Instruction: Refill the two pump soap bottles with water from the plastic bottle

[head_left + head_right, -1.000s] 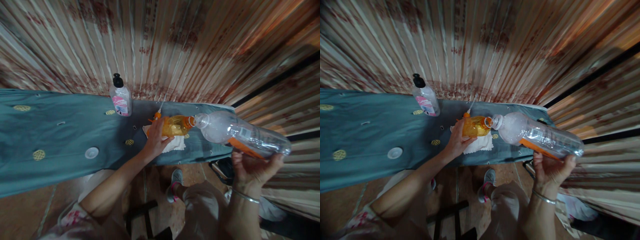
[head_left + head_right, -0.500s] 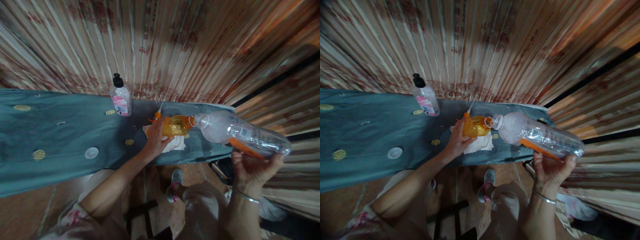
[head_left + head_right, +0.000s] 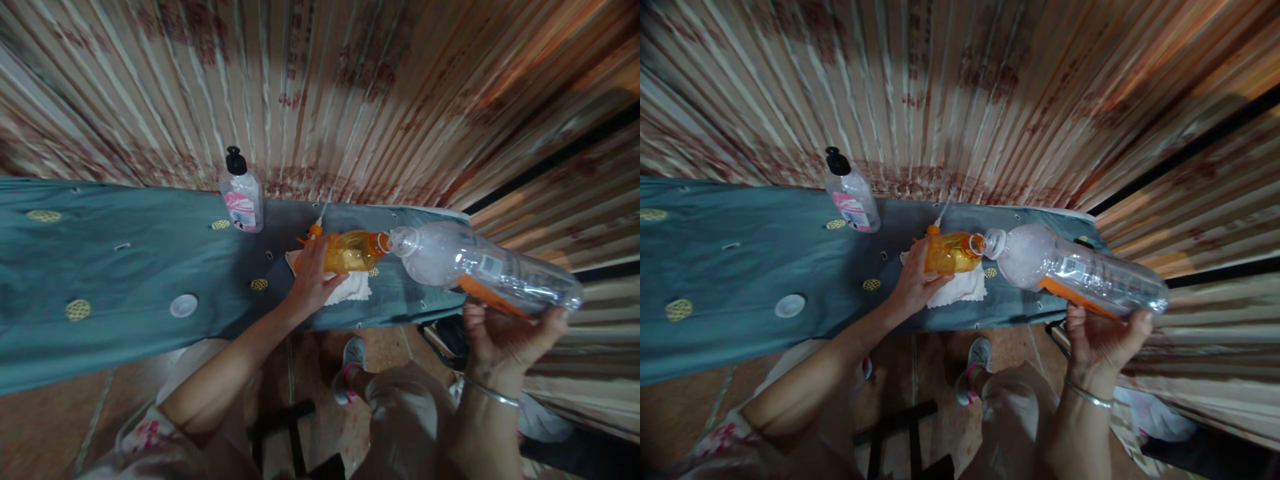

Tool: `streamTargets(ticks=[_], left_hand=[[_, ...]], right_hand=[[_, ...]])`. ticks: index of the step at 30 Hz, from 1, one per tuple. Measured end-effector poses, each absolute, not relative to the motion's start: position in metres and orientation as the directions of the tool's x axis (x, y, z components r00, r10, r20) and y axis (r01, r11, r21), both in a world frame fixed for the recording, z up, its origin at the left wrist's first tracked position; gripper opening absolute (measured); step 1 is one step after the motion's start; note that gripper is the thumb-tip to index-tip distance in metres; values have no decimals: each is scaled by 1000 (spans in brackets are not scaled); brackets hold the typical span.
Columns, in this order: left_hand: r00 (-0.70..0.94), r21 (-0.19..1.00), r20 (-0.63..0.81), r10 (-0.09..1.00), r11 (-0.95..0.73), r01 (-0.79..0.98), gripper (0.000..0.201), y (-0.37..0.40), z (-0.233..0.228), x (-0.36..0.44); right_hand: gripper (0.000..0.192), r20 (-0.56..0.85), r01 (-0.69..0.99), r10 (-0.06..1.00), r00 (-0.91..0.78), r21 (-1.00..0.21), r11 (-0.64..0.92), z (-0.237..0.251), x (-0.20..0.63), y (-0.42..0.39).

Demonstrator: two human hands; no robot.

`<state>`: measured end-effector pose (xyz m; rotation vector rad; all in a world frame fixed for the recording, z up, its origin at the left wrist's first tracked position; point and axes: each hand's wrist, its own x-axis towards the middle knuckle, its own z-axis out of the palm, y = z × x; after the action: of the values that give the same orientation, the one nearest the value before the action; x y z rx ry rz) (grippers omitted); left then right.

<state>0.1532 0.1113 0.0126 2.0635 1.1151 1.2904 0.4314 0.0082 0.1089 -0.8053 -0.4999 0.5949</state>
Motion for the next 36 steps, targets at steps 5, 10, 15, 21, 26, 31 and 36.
streamTargets(ticks=[5,10,15,21,26,31,36], left_hand=[[232,718,529,816,-576,391,77,111,13,153],[233,712,535,812,-582,393,77,112,12,153],[236,713,521,820,-571,407,76,111,13,153],[233,722,528,816,-576,383,77,111,13,153],[222,719,545,808,-587,371,76,111,12,152],[224,705,560,797,-601,376,76,111,11,152],[228,702,564,794,-606,374,77,112,9,152]], right_hand=[[71,179,-301,660,729,-783,544,110,431,9],[70,172,-309,656,735,-776,550,109,431,9],[71,158,-329,654,740,-763,557,110,429,8],[70,158,-322,656,738,-772,548,112,428,8],[68,159,-325,648,745,-762,560,112,427,9],[59,151,-351,659,737,-747,564,111,428,8],[59,182,-342,677,713,-753,562,110,430,8]])
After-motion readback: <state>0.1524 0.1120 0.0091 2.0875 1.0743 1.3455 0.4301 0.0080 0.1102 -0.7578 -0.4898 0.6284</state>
